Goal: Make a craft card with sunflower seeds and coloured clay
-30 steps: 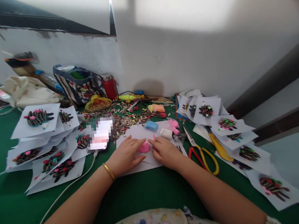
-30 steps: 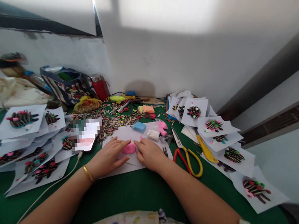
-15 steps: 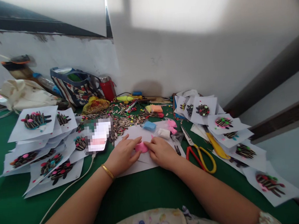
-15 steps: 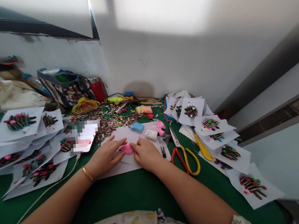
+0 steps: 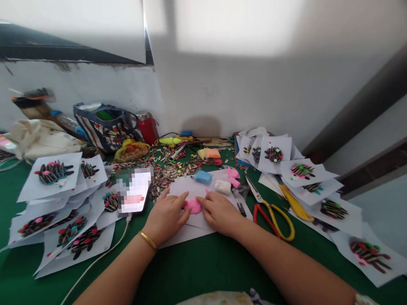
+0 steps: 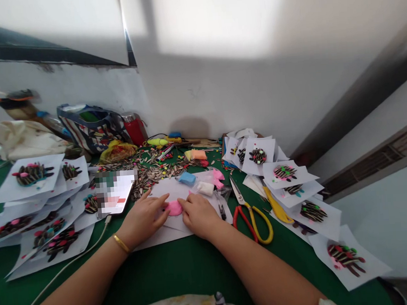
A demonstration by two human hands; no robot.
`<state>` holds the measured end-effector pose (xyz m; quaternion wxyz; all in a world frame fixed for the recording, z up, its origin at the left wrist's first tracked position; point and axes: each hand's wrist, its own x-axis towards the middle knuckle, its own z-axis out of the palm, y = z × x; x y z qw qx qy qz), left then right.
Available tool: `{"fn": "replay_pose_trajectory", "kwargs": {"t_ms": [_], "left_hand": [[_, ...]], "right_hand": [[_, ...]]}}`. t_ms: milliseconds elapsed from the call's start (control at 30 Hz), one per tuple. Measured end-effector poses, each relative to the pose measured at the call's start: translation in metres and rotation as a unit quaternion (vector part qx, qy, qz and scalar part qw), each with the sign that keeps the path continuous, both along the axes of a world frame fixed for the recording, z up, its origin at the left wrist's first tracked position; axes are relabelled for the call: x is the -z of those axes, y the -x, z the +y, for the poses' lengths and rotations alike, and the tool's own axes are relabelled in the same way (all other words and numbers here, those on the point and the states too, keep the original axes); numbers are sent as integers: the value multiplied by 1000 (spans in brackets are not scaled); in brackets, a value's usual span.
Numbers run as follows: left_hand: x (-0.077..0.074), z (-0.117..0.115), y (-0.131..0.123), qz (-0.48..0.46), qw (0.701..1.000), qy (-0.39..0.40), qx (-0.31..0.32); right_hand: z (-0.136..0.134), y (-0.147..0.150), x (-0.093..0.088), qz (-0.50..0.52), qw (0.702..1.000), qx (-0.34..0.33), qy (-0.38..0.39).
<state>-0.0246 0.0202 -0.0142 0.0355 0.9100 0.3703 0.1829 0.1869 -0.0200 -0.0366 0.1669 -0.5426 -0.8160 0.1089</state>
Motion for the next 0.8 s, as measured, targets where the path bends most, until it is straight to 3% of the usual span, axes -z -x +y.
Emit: {"fn": "replay_pose_trajectory", "kwargs": {"t_ms": [433,800], "left_hand": [[-1,-2,2,9,1000,1,-26],[11,8,2,-22,994,105,-29]], "right_hand": [[1,4,-1,-33,999,18,12],[11,-3,3,-12,1000,3,14]]}}
